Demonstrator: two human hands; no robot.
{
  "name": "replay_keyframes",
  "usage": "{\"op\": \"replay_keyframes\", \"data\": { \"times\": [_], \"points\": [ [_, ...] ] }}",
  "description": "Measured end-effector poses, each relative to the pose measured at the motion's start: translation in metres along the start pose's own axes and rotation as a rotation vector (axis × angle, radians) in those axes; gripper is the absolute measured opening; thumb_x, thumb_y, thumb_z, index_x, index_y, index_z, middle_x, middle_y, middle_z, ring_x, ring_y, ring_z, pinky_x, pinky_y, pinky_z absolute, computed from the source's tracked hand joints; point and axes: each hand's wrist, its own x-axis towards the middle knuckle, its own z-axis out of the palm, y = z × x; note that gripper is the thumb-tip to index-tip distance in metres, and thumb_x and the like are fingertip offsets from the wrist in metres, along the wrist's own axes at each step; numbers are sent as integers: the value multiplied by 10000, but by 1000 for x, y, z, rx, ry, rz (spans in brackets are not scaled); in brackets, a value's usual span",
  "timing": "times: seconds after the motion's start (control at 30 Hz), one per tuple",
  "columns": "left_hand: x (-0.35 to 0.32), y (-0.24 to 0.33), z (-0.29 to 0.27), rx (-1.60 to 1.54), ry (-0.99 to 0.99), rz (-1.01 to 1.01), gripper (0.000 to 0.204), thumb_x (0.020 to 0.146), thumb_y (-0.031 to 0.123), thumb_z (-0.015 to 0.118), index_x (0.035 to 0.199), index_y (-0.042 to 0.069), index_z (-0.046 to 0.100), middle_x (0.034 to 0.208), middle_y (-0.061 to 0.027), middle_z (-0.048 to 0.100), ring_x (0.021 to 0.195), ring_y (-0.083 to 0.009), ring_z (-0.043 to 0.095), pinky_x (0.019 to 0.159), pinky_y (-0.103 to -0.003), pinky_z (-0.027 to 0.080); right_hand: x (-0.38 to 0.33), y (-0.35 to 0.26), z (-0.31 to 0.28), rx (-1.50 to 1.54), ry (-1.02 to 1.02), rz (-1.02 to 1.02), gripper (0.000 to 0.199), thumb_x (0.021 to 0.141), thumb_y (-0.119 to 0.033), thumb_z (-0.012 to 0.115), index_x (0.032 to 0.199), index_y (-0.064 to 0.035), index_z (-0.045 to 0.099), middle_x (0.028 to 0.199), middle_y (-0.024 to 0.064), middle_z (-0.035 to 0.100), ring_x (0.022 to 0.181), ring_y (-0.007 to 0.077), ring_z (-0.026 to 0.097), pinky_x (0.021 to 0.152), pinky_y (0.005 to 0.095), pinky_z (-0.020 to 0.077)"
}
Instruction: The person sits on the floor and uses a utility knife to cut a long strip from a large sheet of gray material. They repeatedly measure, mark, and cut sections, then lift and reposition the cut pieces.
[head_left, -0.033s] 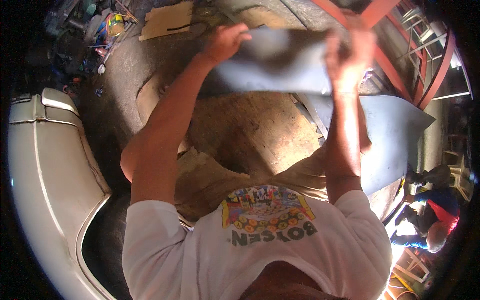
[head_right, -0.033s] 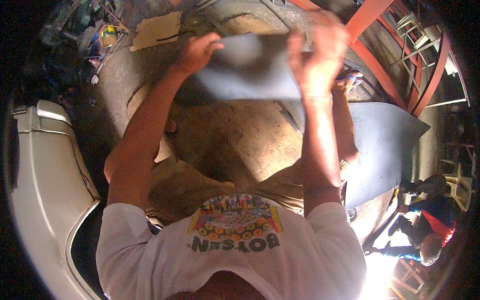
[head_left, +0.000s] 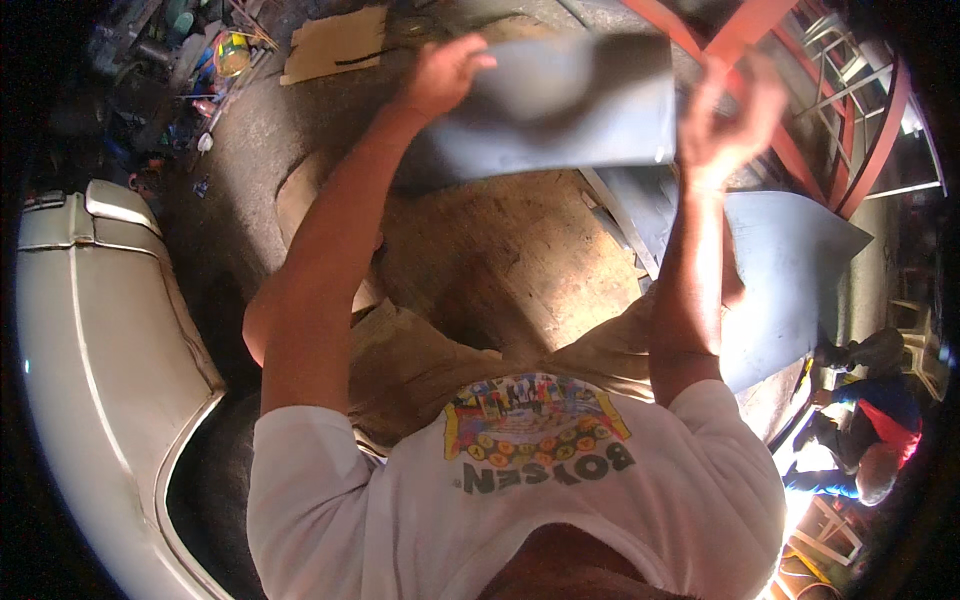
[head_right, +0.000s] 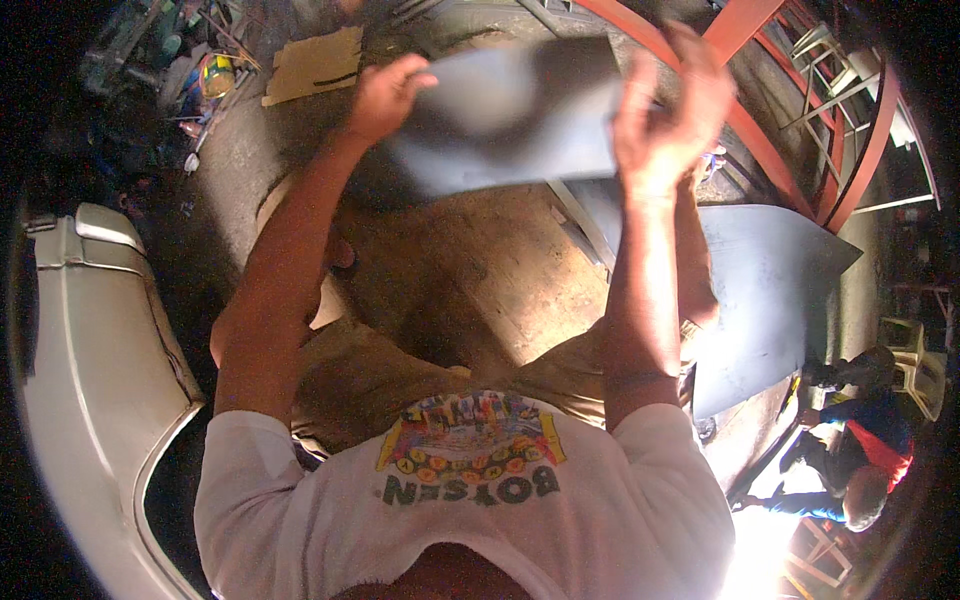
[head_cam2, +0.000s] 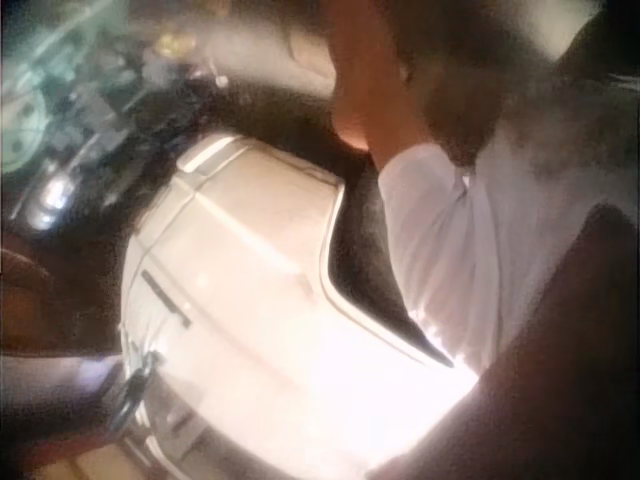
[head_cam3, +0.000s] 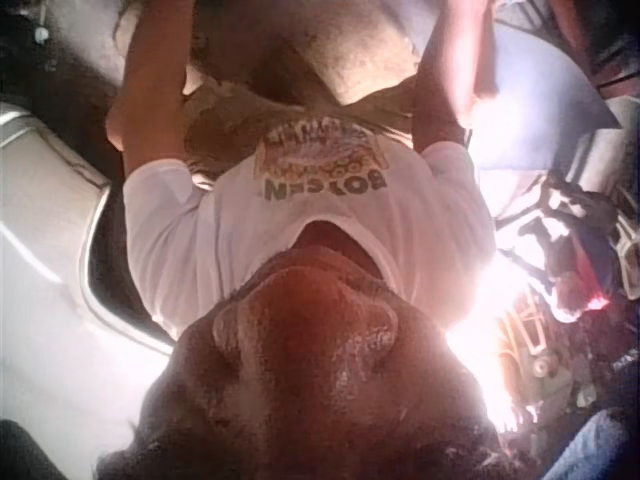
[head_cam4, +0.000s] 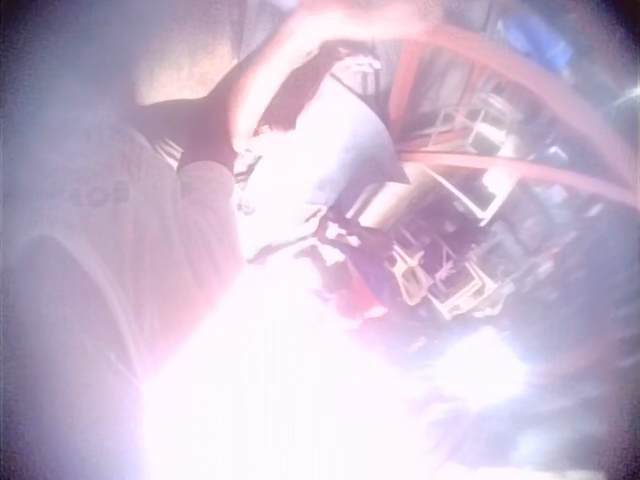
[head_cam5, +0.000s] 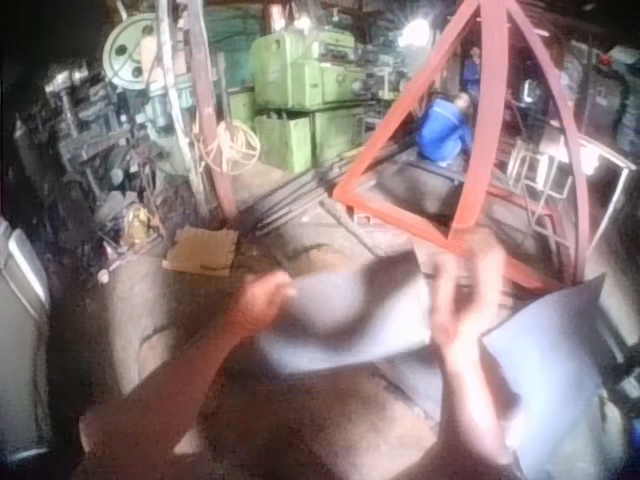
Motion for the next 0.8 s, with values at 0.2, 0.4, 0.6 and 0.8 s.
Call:
{"op": "replay_keyframes", "data": {
  "times": [0.2,0.4,0.6,0.8],
  "points": [
    [61,-7,-86,-200,326,-323,425,948,276,762,1182,-64,656,1070,-135,752,1003,-166,688,892,-312,526,-138,53,55,434,-248,1066,904,869,-412,816,1523,31,376,1513,225,451,1377,346,451,1173,474,318],
    [73,-13,-115,-335,652,-478,344,954,268,740,1138,-18,694,982,-146,746,922,-261,693,840,-362,532,-238,36,137,1295,-599,1420,535,908,-347,798,1242,40,639,1190,100,679,1136,191,573,1051,332,391],
    [-26,-112,-94,73,479,-1059,510,958,336,729,1274,-53,634,1181,-190,689,1079,-330,661,904,-430,507,-226,8,126,928,-973,1208,386,939,-293,762,1143,21,664,1056,83,705,989,174,601,936,313,446],
    [-227,-138,30,286,69,-1533,554,1039,345,545,1376,-95,531,1415,-273,556,1235,-429,598,1018,-467,497,-349,28,110,253,-1583,1039,705,853,-376,803,1341,72,561,1260,302,648,1211,395,626,1005,453,504]
  ]
}}
